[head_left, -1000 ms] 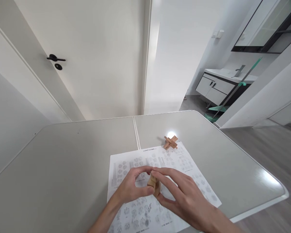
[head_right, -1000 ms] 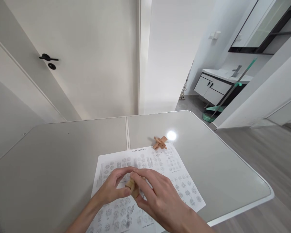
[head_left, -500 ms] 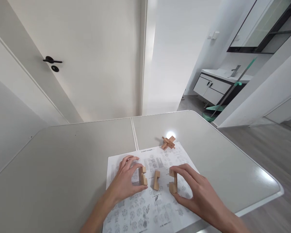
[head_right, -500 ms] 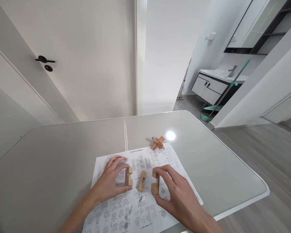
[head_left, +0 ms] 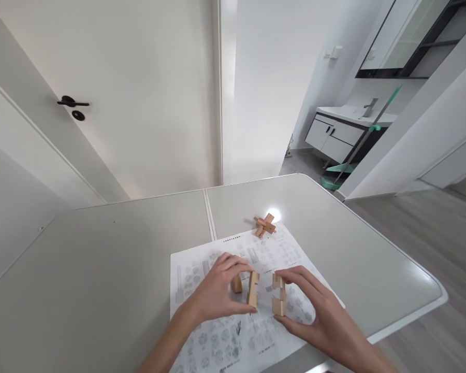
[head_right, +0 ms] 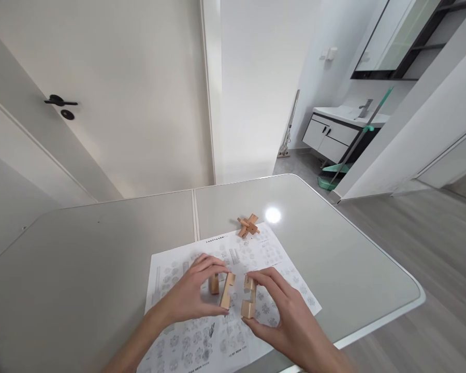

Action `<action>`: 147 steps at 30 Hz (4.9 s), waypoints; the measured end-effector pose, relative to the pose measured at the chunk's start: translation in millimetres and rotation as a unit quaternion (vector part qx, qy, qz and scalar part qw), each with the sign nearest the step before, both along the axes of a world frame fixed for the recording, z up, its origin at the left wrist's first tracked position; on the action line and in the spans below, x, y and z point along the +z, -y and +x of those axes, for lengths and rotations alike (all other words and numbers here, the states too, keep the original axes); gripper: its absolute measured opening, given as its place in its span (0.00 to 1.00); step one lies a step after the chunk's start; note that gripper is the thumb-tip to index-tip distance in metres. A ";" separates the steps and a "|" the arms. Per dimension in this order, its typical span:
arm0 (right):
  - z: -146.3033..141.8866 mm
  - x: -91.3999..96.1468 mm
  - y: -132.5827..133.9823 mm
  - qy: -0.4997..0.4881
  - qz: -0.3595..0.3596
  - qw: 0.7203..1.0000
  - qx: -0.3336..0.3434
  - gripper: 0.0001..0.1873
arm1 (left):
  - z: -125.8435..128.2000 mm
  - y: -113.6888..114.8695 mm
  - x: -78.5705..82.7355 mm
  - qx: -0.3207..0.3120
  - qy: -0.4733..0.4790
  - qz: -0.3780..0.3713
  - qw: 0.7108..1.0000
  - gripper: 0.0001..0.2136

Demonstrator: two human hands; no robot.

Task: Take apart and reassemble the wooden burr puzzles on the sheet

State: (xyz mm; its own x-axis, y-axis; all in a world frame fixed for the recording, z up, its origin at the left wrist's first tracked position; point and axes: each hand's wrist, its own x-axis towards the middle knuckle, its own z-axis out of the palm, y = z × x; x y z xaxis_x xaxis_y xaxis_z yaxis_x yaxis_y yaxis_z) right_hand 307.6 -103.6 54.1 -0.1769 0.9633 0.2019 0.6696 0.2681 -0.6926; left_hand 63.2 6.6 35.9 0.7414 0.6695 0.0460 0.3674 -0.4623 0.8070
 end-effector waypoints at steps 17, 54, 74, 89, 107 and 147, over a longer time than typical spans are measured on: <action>-44.3 33.9 -11.8 -0.262 -0.083 0.959 -0.069 0.23 | 3.8 27.4 -0.7 0.084 0.280 -0.219 0.931 0.38; -47.1 39.4 -13.5 -0.372 -0.206 0.905 0.003 0.12 | 11.2 53.8 -16.6 0.166 0.362 -0.348 0.849 0.44; -35.3 23.0 -8.5 -0.211 -0.002 0.977 0.006 0.05 | 3.7 47.5 41.7 0.095 0.158 -0.196 0.963 0.18; -32.1 18.4 -8.4 -0.169 0.041 0.984 0.032 0.06 | 7.0 45.6 45.2 0.053 0.184 -0.227 0.955 0.15; -37.2 23.0 -4.7 -0.165 0.010 0.986 0.024 0.06 | 1.7 48.7 41.8 0.042 0.166 -0.194 0.966 0.20; -47.6 -36.8 -30.0 -0.094 -0.058 0.994 -0.002 0.16 | -43.0 31.0 -9.9 0.297 0.158 -0.182 0.924 0.30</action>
State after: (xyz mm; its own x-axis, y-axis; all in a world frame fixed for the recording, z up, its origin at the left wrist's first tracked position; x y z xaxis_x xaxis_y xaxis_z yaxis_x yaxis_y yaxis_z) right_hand 260.0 -73.6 17.3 -0.1420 0.9826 0.1195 0.5264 0.1772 -0.8316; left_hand 20.2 -24.4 26.0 0.2256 0.9678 -0.1119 0.1892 0.0692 0.9795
